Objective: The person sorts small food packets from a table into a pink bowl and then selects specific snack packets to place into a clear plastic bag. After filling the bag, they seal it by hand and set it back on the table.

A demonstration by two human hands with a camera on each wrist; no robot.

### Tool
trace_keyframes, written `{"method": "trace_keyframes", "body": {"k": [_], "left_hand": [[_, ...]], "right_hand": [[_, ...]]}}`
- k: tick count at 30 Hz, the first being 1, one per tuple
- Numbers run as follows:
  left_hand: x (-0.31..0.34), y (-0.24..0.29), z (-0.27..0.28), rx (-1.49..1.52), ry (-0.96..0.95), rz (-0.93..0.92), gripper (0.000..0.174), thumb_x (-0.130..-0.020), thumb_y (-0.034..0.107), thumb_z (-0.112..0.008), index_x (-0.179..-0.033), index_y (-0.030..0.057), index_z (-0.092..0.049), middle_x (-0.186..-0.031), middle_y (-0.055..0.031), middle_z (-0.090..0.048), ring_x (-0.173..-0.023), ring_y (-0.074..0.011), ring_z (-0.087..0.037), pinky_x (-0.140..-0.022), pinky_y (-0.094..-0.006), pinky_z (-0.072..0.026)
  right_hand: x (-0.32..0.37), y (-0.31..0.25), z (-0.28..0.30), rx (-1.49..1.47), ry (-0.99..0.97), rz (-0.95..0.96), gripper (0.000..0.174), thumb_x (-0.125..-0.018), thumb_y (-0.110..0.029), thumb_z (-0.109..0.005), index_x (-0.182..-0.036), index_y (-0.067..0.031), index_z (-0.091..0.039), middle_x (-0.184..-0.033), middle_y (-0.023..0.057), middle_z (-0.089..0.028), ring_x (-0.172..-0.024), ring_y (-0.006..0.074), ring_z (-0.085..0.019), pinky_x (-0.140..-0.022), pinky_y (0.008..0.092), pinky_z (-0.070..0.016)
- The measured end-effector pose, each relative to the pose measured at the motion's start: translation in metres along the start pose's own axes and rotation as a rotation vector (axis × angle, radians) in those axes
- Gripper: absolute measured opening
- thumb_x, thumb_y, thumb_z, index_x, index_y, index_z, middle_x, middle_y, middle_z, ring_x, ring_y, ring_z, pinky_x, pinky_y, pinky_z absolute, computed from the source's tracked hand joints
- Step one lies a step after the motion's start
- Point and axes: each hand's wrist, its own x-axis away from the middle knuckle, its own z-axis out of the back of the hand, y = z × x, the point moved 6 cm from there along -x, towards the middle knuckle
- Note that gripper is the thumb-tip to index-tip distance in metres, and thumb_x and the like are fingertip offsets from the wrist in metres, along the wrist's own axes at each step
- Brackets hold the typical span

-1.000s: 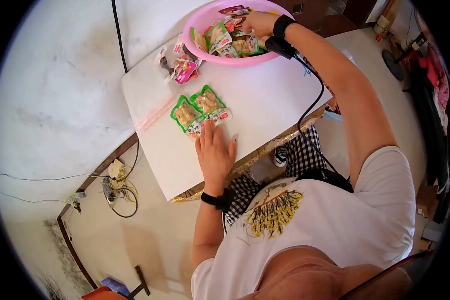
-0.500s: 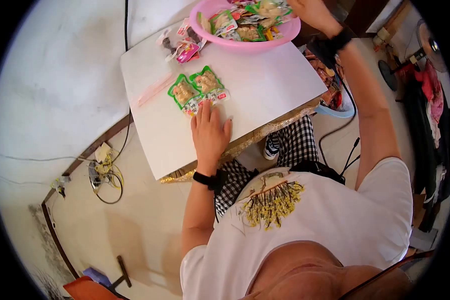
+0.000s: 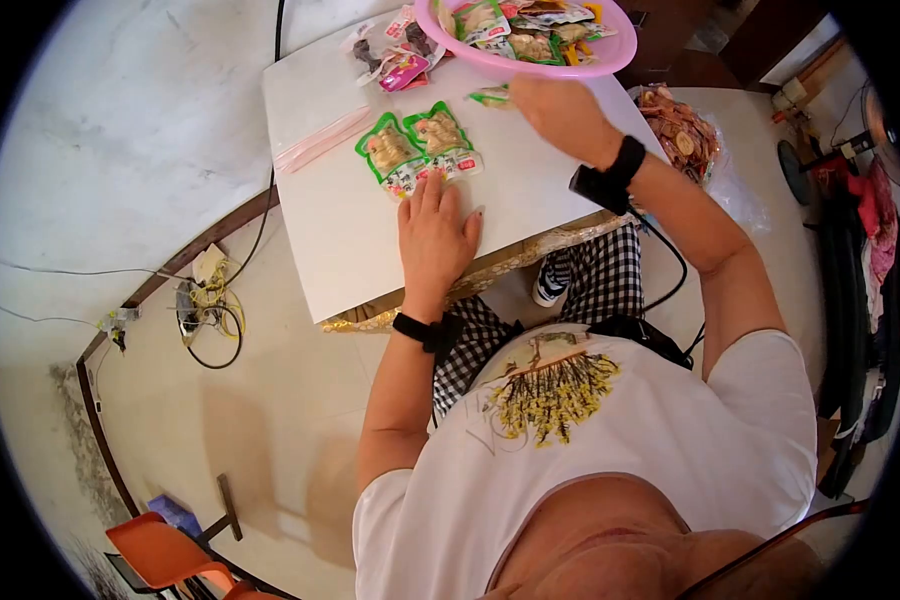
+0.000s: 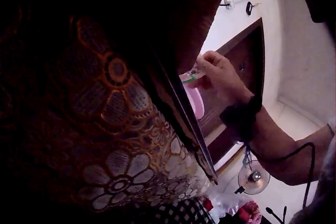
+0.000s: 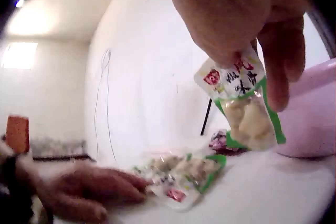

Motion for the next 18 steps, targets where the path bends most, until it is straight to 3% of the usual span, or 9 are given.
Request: {"method": "trace_keyframes", "body": {"k": [3,6,9,12,15,18], "left_hand": [[0.000,-0.001,-0.002,-0.003,0.004,0.006,0.041,-0.081,0.028,-0.064,-0.110,0.0003,-0.058,-0.134,-0.0171,-0.049,-0.125,-0.0326,-0.044,-0.103,-0.0451,-0.0323],[-0.002,0.000,0.000,0.000,-0.006,0.017,0.041,-0.080,0.026,-0.065,-0.112,0.0019,-0.057,-0.134,-0.0163,-0.050,-0.124,-0.0325,-0.045,-0.102,-0.0457,-0.0340],[-0.003,-0.001,0.000,0.006,-0.003,0.000,0.041,-0.080,0.025,-0.065,-0.113,0.0020,-0.057,-0.134,-0.0167,-0.050,-0.124,-0.0329,-0.045,-0.102,-0.0456,-0.0340],[-0.004,0.001,0.001,0.000,-0.021,0.010,0.041,-0.080,0.025,-0.065,-0.113,0.0021,-0.057,-0.134,-0.0171,-0.050,-0.124,-0.0330,-0.045,-0.102,-0.0453,-0.0341],[-0.005,0.002,0.001,-0.016,-0.032,0.018,0.042,-0.080,0.024,-0.065,-0.114,0.0020,-0.057,-0.134,-0.0175,-0.050,-0.124,-0.0330,-0.045,-0.102,-0.0452,-0.0336],[-0.005,0.002,0.002,-0.012,-0.048,0.021,0.043,-0.080,0.025,-0.065,-0.114,0.0014,-0.057,-0.134,-0.0178,-0.050,-0.125,-0.0328,-0.045,-0.103,-0.0451,-0.0330]], "right_hand": [[0.020,-0.009,-0.047,0.004,-0.377,-0.083,0.011,-0.086,-0.015,-0.054,-0.092,-0.0052,-0.056,-0.082,0.0141,-0.062,-0.076,0.0364,-0.061,-0.067,0.0468,-0.0472],[0.034,-0.010,-0.064,-0.066,-0.196,0.131,0.013,-0.088,-0.017,-0.049,-0.090,-0.0081,-0.059,-0.076,0.0118,-0.060,-0.079,0.0354,-0.062,-0.069,0.0462,-0.0483],[0.030,-0.003,-0.048,-0.149,-0.248,0.065,0.016,-0.088,-0.018,-0.050,-0.088,-0.0071,-0.061,-0.083,0.0124,-0.062,-0.084,0.0329,-0.061,-0.073,0.0457,-0.0477],[0.008,0.005,-0.004,-0.171,-0.284,-0.015,0.016,-0.087,-0.015,-0.056,-0.098,-0.0058,-0.063,-0.093,0.0125,-0.063,-0.085,0.0313,-0.061,-0.075,0.0400,-0.0488],[-0.034,0.046,0.024,-0.112,-0.316,-0.093,0.015,-0.088,-0.014,-0.055,-0.097,-0.0056,-0.063,-0.088,0.0130,-0.063,-0.080,0.0279,-0.061,-0.071,0.0352,-0.0489],[-0.068,0.101,0.021,-0.186,-0.271,-0.019,0.016,-0.088,-0.014,-0.056,-0.096,-0.0011,-0.062,-0.086,0.0110,-0.065,-0.077,0.0216,-0.062,-0.071,0.0308,-0.0493]]}}
